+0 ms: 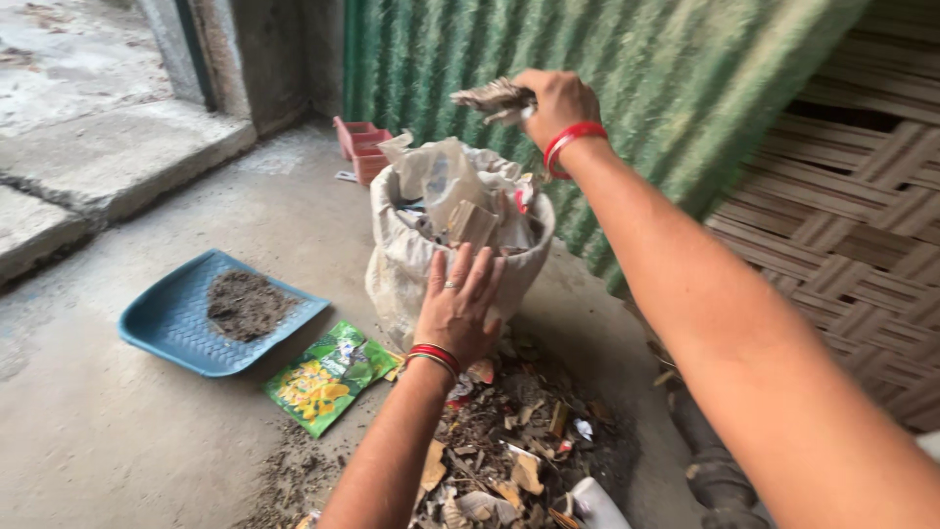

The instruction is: The person gathers debris from the floor by hand and places it into a large sack. They handle pieces of cardboard, plastic wrappers, and a plastic bottle, repeatedly reaching down to collect items and depositing them into the sack.

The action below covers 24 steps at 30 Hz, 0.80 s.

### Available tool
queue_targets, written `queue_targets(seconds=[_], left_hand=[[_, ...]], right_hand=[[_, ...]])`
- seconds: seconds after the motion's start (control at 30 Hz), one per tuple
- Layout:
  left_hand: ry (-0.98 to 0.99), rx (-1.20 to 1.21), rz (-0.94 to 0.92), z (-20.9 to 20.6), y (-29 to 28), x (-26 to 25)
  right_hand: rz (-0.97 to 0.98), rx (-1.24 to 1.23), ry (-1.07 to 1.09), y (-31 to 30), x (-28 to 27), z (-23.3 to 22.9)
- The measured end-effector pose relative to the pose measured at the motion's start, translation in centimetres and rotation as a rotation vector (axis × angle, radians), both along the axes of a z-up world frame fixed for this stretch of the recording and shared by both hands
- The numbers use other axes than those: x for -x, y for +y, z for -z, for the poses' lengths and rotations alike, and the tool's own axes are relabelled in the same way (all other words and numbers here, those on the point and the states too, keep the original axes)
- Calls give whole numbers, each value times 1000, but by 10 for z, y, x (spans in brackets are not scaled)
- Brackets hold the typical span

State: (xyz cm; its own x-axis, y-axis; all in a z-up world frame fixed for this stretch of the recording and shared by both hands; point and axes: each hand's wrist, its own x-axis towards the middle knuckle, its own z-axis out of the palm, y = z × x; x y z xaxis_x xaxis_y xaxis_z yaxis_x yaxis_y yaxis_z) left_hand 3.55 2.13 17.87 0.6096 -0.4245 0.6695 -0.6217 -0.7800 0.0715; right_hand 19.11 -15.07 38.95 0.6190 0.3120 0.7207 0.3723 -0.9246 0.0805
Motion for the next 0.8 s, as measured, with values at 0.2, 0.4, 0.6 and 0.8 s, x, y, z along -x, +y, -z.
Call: queue_targets(seconds=[0.2, 0.4, 0.6, 0.8], left_hand=[[-55, 67, 20, 9, -2, -6], [-58, 91, 19, 15, -6, -9], [-64, 104, 7, 18, -8, -9], [-67, 114, 14, 18, -8, -9]], right_hand=[[186, -66, 127, -7, -12, 74], [258, -59, 287, -11, -26, 109], [109, 54, 473, -20, -68, 137], [87, 136, 723, -43, -96, 158]])
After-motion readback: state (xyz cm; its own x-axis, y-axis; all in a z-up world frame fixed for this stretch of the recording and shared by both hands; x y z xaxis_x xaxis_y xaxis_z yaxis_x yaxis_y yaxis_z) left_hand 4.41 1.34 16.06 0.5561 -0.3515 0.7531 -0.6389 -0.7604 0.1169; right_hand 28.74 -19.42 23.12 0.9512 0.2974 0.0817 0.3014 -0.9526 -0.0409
